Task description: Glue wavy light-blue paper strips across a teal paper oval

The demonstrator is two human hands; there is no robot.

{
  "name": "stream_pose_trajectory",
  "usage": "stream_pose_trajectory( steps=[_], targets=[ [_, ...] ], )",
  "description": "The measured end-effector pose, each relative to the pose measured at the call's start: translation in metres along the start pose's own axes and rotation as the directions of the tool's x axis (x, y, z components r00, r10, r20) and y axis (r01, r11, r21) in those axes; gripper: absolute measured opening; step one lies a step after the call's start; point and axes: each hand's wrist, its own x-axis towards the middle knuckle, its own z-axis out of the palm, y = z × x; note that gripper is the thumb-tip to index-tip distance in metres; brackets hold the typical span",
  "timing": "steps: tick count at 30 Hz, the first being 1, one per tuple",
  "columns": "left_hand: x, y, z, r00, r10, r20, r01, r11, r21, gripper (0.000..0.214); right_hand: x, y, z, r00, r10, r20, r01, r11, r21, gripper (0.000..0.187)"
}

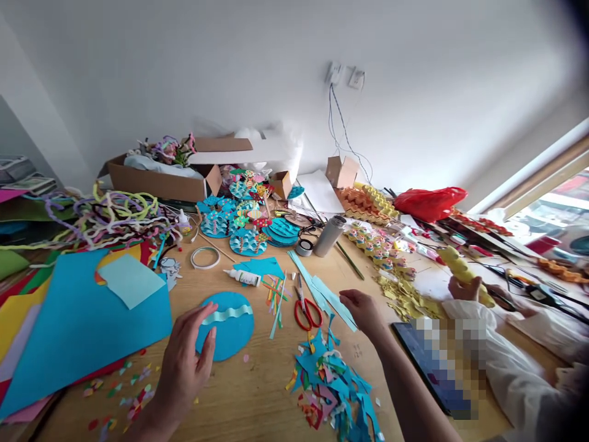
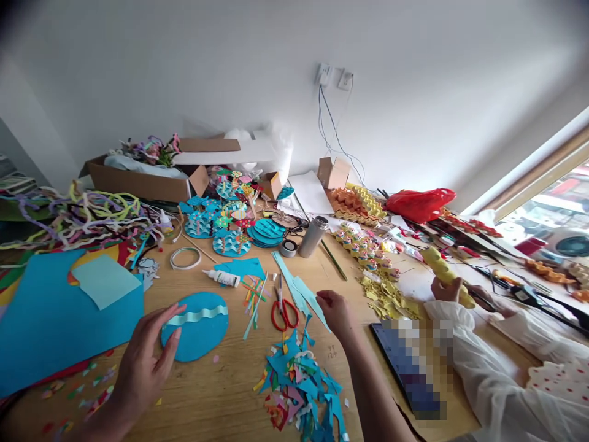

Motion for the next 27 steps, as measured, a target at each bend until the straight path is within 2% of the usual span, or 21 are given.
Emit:
stream_pose_trajectory(
  steps=[7, 12, 18, 27],
  targets=[
    [0.000, -0.002, -0.007, 0.998, 0.009, -0.059, -0.013, 0.998, -0.059, 0.046, 0.028, -0.008, 0.035, 0.981, -0.031, 0.191, 0.081, 0.961, -0.263, 0.016],
    [0.000, -0.012, -0.012, 0.987, -0.074, -0.146, 0.065, 0.996, -0.063, 0.047, 0.036, -0.005, 0.052, 0.959, -0.043, 0.281, 0.166, 0.887, -0.432, 0.016],
    [-0.003, -0.019, -0.012, 0.980, -0.159, -0.118, 0.151, 0.985, -0.079, 0.045, 0.039, -0.002, 0.050, 0.940, -0.029, 0.340, 0.209, 0.837, -0.506, 0.018],
    [-0.005, -0.023, -0.010, 0.982, -0.167, -0.094, 0.153, 0.979, -0.133, 0.049, 0.043, -0.008, 0.042, 0.935, 0.022, 0.355, 0.165, 0.858, -0.487, 0.019]
  ],
)
